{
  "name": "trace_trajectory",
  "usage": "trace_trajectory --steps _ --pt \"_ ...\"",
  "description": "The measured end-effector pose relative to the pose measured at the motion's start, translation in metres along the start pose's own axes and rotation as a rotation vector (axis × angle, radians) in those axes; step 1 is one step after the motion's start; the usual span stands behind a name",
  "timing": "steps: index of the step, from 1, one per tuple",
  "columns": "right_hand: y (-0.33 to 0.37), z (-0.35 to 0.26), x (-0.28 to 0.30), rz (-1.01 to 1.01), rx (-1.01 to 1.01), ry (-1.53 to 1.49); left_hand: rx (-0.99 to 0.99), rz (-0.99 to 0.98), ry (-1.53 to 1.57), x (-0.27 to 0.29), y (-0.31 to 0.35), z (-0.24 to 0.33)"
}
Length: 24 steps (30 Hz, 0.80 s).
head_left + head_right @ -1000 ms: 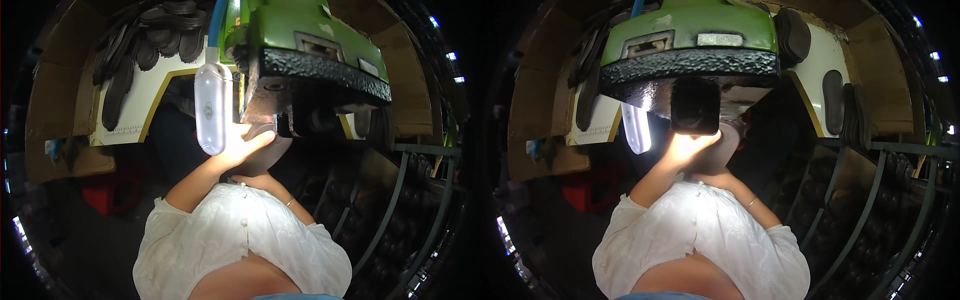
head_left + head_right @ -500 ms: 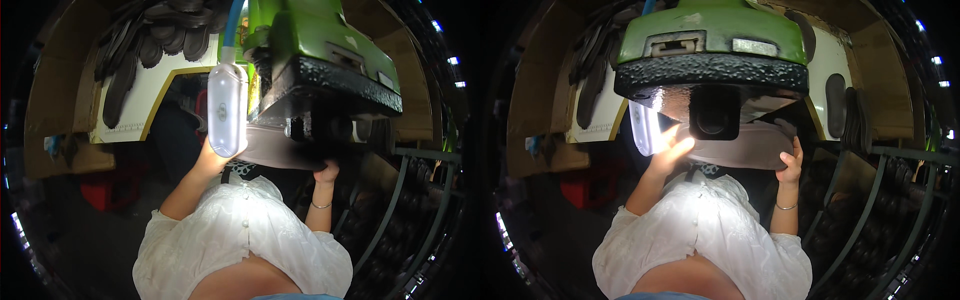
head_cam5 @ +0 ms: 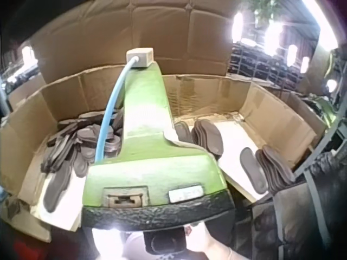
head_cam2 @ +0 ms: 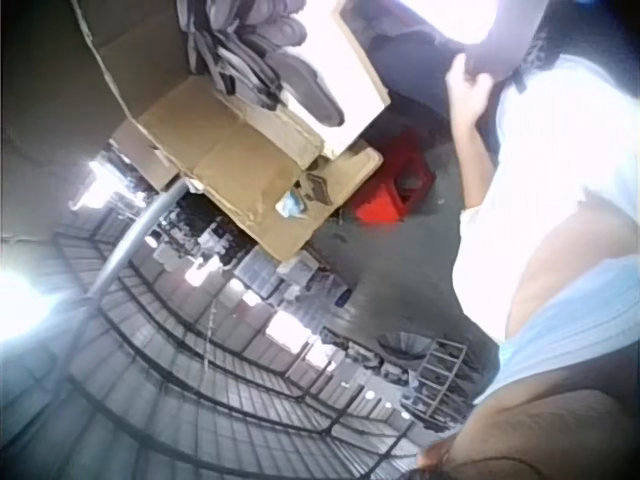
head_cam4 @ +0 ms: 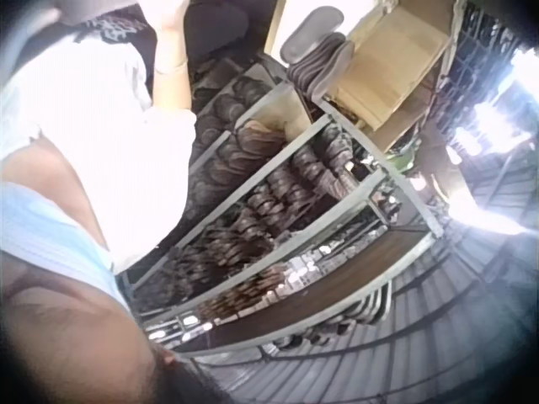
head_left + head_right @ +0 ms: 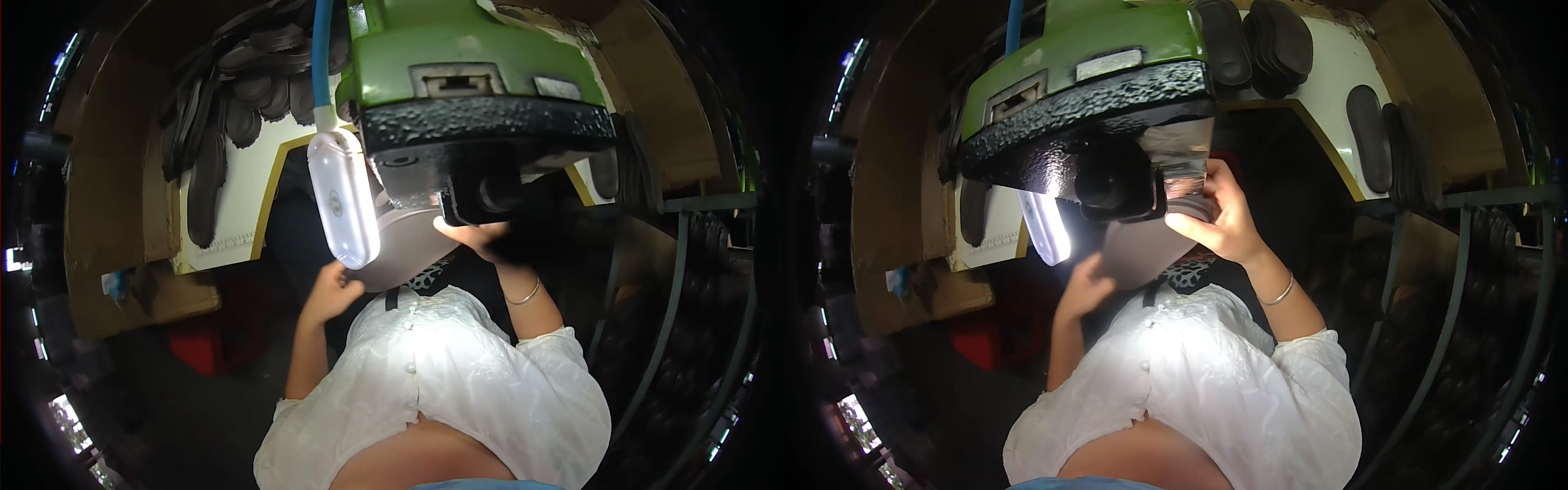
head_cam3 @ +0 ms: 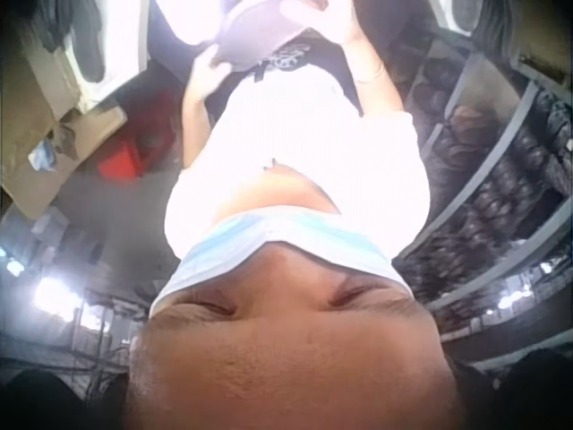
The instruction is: The person sits at a workbench and repeatedly picks up dark shoe soles or insoles from a pile. They hold each item against a rotating grinding wheel on a green machine to smooth the edges, then place the processed item onto a separate stack on the table.
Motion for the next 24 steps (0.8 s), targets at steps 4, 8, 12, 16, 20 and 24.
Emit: trace_trajectory --steps 4,8,12,16,20,24 --pt "-0.010 0.000 -0.012 -0.034 -0.094 -0.051 -0.062 -0.102 -0.171 -0.055 -0.003 -0.003" --pt "-0.016 0.004 -0.023 -0.049 -0.090 -0.135 -0.340 0.124 -0.110 -0.081 -0.018 0.090" --pt "0.000 0.012 -0.010 -0.069 -0.155 -0.237 -0.317 0.151 -0.073 -0.084 -0.040 0.107" --pt "0.070 0.064 0.009 -0.548 -0.481 -0.091 -0.382 0.228 -0.023 -0.083 -0.034 0.099" --pt "0.068 0.056 0.088 -0.267 -0.500 0.002 -0.170 0.165 0.282 -0.082 -0.026 0.081" --pt "0.054 0.057 0.143 0.348 -0.303 -0.407 -0.159 0.180 0.329 -0.084 -0.020 0.083"
Point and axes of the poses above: each hand's wrist, its own y-axis away from the middle knuckle, its own x-axis out of the back of the hand, z = x × y, the point moved 6 cm from there along -y, towards the middle knuckle, and after that the axes turned 12 degrees about z, right-handed, at the moved point
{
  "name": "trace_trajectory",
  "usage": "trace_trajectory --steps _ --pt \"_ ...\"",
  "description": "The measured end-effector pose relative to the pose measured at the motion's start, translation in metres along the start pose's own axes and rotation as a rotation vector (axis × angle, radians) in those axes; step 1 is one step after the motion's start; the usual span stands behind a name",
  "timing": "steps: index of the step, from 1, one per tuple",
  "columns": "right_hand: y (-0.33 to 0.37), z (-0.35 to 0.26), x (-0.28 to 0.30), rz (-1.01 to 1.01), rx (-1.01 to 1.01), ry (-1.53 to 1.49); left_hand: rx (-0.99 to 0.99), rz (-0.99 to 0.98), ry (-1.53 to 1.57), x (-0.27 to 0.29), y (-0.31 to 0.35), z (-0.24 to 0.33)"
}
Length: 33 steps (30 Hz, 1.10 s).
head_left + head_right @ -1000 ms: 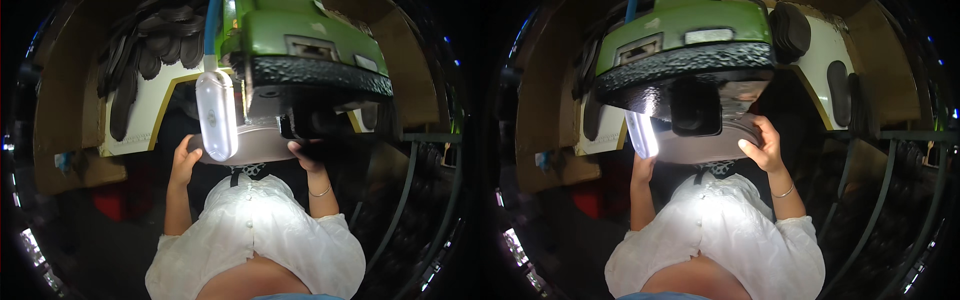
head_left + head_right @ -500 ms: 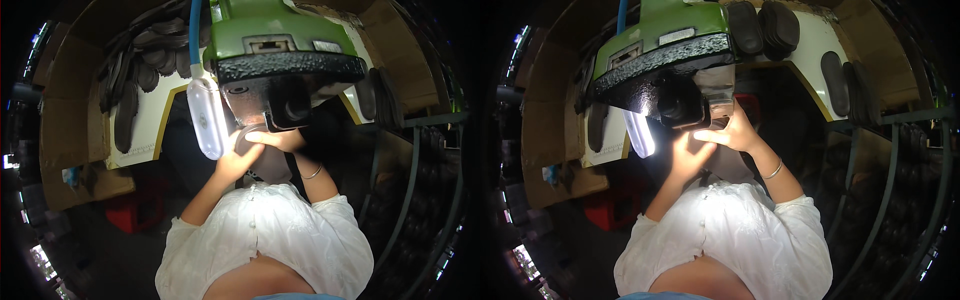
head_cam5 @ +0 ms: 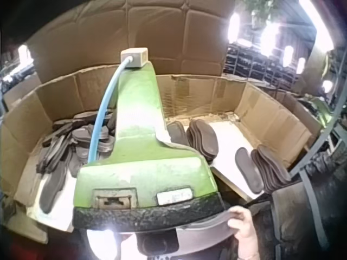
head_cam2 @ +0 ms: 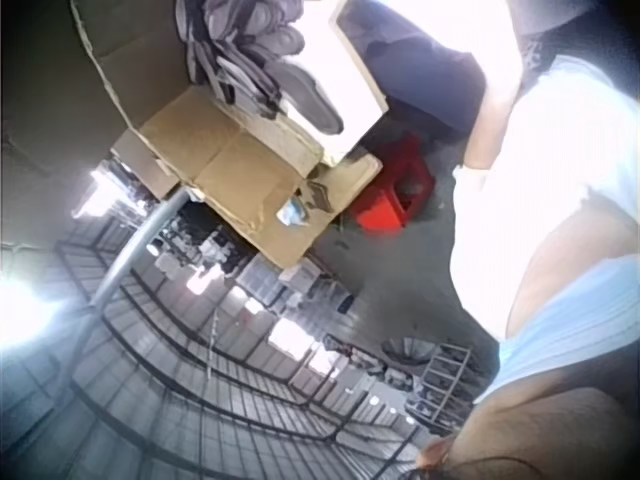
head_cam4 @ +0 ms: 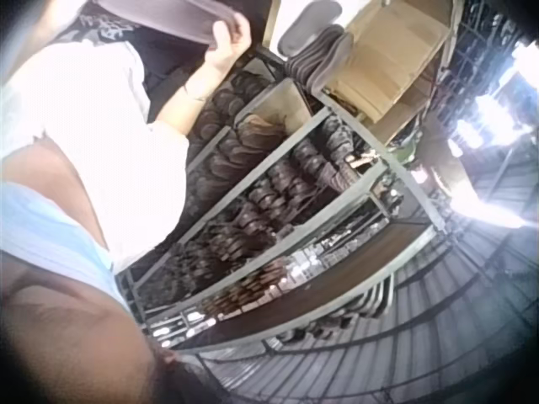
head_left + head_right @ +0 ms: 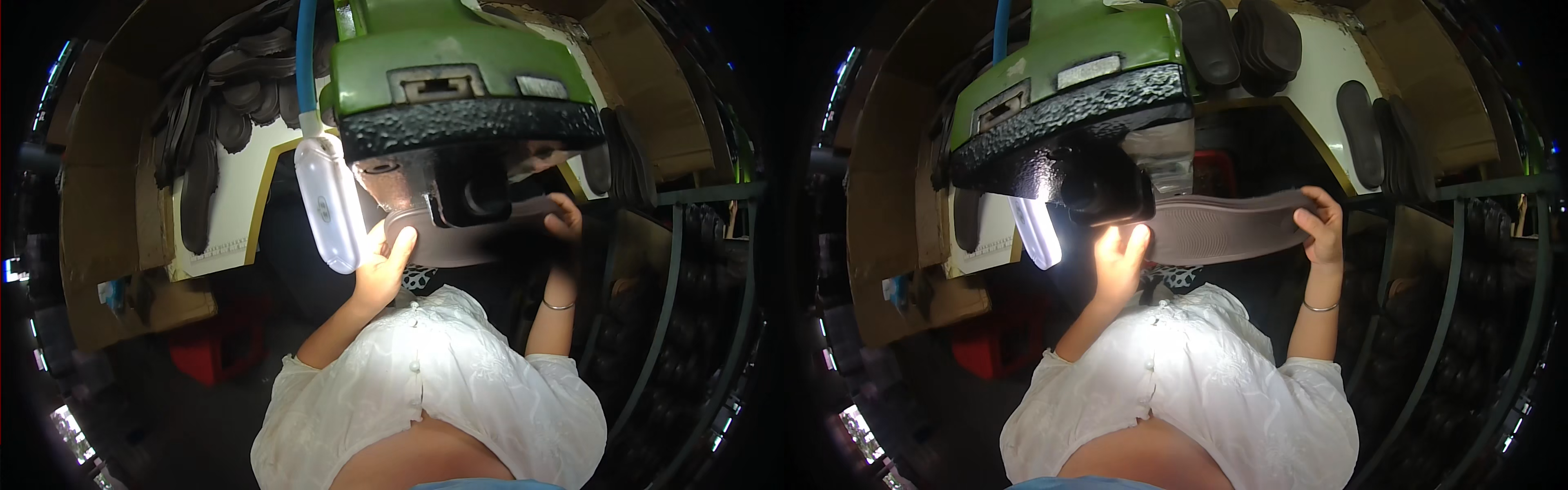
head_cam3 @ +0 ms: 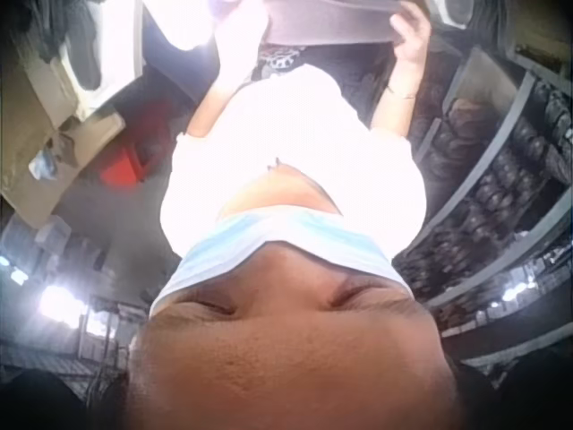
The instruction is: The person sits at a workbench and repeatedly picks up dark shoe soles or insoles from a pile. They hold each item against a rotating grinding wheel on a green machine to smooth the edges, then place the processed item onto a separate stack on the table.
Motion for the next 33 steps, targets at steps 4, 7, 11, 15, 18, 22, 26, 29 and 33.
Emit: trace_trajectory --steps 4,7,11,15,18,22,26,29,33 --pt "-0.006 -0.013 -0.048 0.221 0.207 -0.147 -0.069 0.110 -0.012 0.016 0.003 0.000" --pt "-0.001 -0.005 -0.082 0.241 0.218 -0.219 -0.165 0.156 -0.075 0.046 -0.002 -0.001" --pt "0.014 0.018 -0.117 0.259 0.248 -0.233 -0.380 0.293 -0.105 0.073 -0.011 0.023" --pt "0.030 0.040 -0.148 0.202 0.219 -0.322 -0.345 0.391 -0.201 0.110 -0.022 0.024" --pt "0.032 0.041 -0.163 0.083 0.206 -0.261 -0.206 0.388 -0.143 0.137 -0.026 0.006" --pt "0.025 0.033 -0.168 -0.166 0.144 0.010 -0.082 0.202 -0.352 0.134 -0.020 -0.025" --pt "0.016 0.014 -0.175 -0.295 0.133 0.114 0.147 -0.101 -0.596 0.107 -0.009 -0.086" --pt "0.007 0.004 -0.180 -0.407 0.182 0.293 -0.038 -0.286 -0.597 0.063 0.004 -0.110" --pt "0.006 -0.007 -0.177 -0.421 0.186 0.549 -0.026 -0.698 -0.745 -0.009 0.029 -0.113"
Point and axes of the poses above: each hand's wrist, its own y-axis away from the middle knuckle, its own x-axis out of the back of the hand, z = x × y, the point moved 6 cm from there along -y, towards the middle knuckle, and after that the axes turned 12 degrees about z, right-handed, at the moved point
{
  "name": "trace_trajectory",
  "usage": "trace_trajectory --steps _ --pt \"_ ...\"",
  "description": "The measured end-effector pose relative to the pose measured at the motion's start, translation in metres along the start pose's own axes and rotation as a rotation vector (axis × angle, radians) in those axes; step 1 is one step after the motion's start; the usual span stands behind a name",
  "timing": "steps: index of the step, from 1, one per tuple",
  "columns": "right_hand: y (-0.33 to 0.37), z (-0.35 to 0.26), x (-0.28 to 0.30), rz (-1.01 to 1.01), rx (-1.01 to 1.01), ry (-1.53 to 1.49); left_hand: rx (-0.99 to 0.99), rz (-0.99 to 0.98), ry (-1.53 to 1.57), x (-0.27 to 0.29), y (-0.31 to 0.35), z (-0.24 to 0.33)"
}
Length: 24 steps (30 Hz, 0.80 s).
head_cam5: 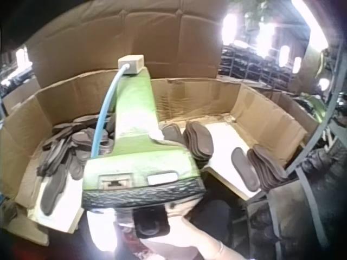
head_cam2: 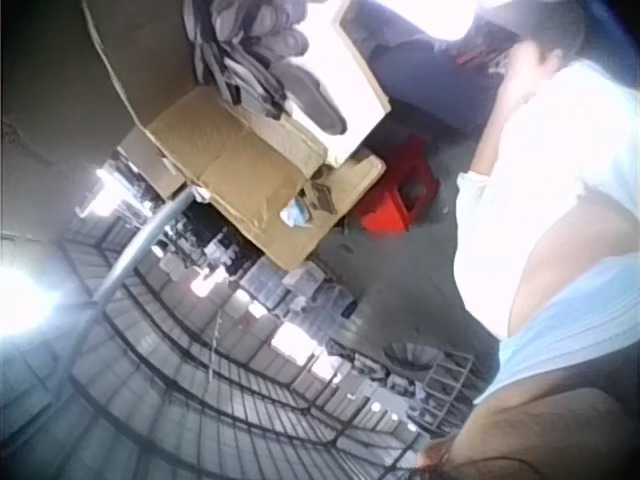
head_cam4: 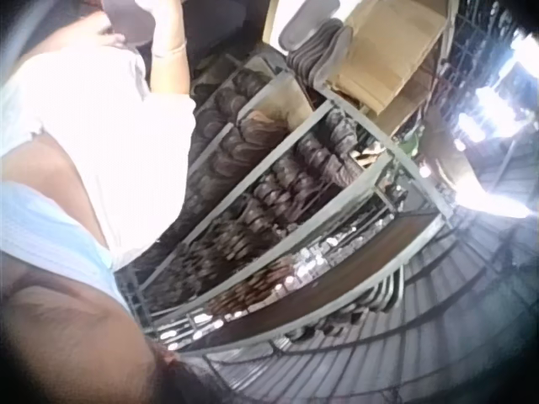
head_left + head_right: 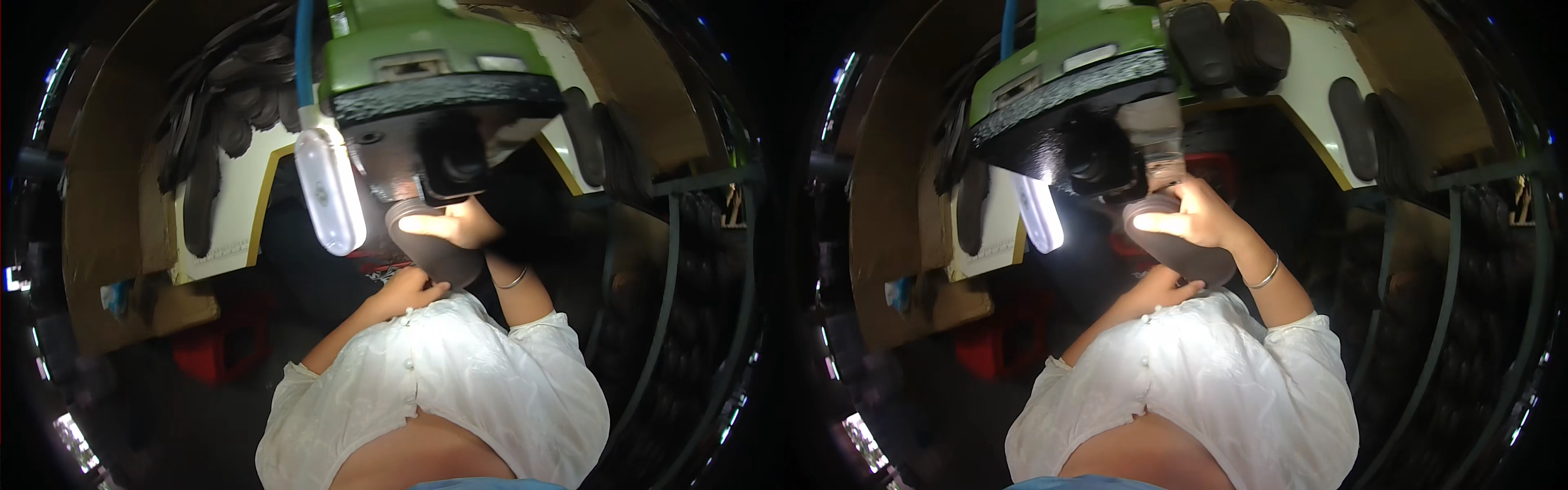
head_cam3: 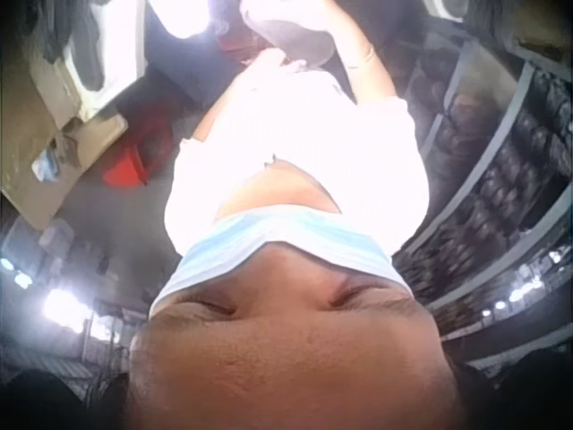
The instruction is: The person sits at a workbench and repeatedly picks up dark shoe soles or insoles from a pile. They hold each item against a rotating grinding wheel on a green machine to smooth the edges, then place the processed item onto a separate stack on the table.
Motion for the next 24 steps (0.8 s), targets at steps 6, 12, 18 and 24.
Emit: trace_trajectory --steps 6,12,18,24 --pt "0.033 0.006 0.131 0.856 0.078 -0.106 -0.005 0.288 -0.028 0.040 -0.009 0.013" --pt "0.083 0.070 0.256 1.246 0.083 -0.188 0.138 0.583 0.009 0.112 0.001 -0.035" --pt "0.110 0.150 0.295 1.499 -0.152 0.080 -0.020 1.284 -0.500 0.262 0.049 -0.032" --pt "0.096 0.122 0.239 1.451 -0.048 -0.099 0.515 1.569 -0.860 0.364 0.151 -0.085"
Point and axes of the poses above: each hand's wrist, its own y-axis away from the middle knuckle, its own x-axis out of the back of the hand, z = x × y, the point moved 6 cm from there along -y, towards the middle knuckle, and after that the axes turned 12 degrees about z, right-handed, at the moved point
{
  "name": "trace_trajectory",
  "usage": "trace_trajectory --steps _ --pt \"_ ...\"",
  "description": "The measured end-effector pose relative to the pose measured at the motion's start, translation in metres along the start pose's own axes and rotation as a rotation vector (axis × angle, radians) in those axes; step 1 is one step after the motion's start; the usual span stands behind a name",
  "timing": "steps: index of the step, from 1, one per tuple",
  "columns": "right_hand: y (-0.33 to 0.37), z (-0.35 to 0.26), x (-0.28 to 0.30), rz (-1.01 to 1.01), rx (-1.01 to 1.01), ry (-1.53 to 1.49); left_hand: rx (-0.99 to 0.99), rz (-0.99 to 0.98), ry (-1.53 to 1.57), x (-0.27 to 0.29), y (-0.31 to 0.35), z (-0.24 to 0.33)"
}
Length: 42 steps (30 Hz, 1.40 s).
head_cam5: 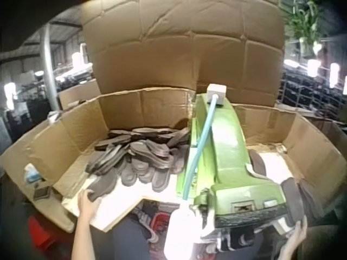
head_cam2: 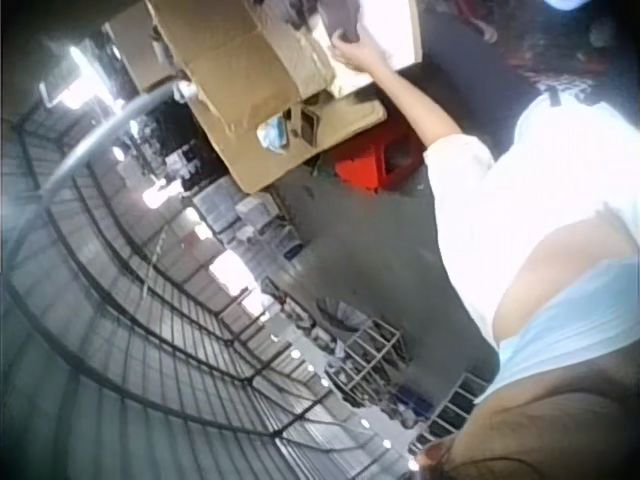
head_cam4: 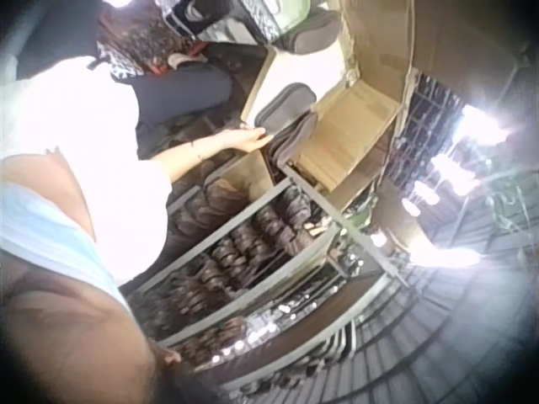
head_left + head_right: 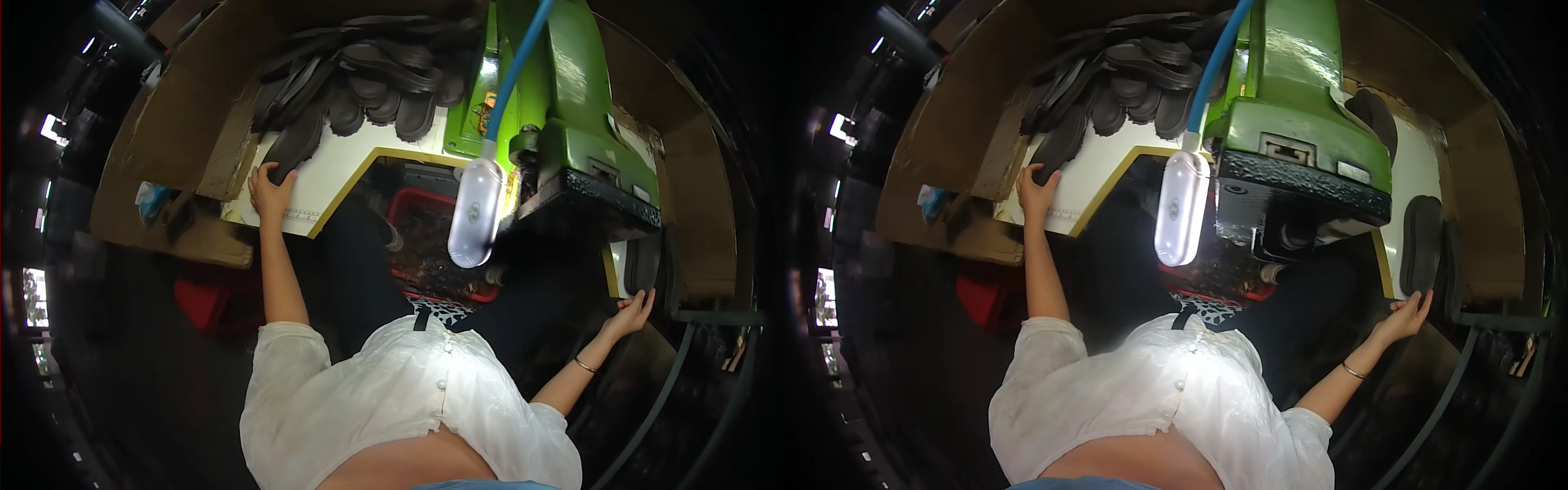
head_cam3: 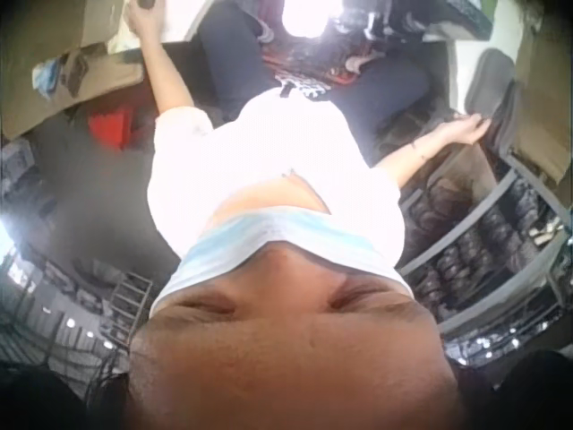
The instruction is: The person sits at a workbench and repeatedly picks up dark shoe soles or insoles from a pile. They hold each item against a rotating grinding wheel on a green machine to smooth the edges, then place the processed item onto a separate stack on the table.
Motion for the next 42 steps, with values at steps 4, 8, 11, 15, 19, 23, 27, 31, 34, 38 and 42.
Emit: trace_trajectory --steps 4,8,11,15,19,23,27,31,34,38,42 --pt "0.020 -0.004 -0.019 -0.106 -0.024 -0.006 0.010 -0.181 0.236 0.004 -0.003 -0.005" --pt "0.049 0.004 -0.042 -0.270 -0.052 0.086 -0.236 -0.132 0.301 0.045 0.037 0.055" --pt "0.120 -0.008 -0.078 -0.738 -0.068 0.256 -0.502 -0.447 0.482 0.073 0.104 0.136" --pt "0.225 -0.025 -0.091 -1.589 0.162 0.381 -0.849 -0.877 0.838 0.090 0.195 0.211" --pt "0.233 -0.012 -0.073 -1.805 -0.086 0.582 -0.681 -0.828 1.085 0.089 0.205 0.233" --pt "0.222 0.000 -0.053 -1.451 -0.081 0.245 0.142 -1.115 1.397 0.054 0.255 0.227" --pt "0.246 0.011 -0.045 -1.395 -0.334 0.115 0.105 -1.159 1.352 0.058 0.259 0.259" --pt "0.277 0.023 -0.031 -1.593 -0.446 0.205 0.175 -1.211 1.225 0.057 0.232 0.281" --pt "0.273 0.028 -0.012 -1.672 -0.434 0.351 0.207 -1.242 1.258 0.063 0.223 0.274" --pt "0.215 0.030 0.000 -1.767 -0.408 0.556 0.385 -1.287 1.336 0.065 0.230 0.255" --pt "0.122 0.005 -0.008 -1.313 -0.444 0.146 0.313 -1.164 1.335 0.055 0.234 0.241"
Point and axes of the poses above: each hand's wrist, its own y-axis away from the middle knuckle, its own x-axis out of the back of the hand, z = x × y, the point moved 6 cm from there along -y, towards the middle knuckle, and after that the axes turned 12 degrees about z, right-handed, at the moved point
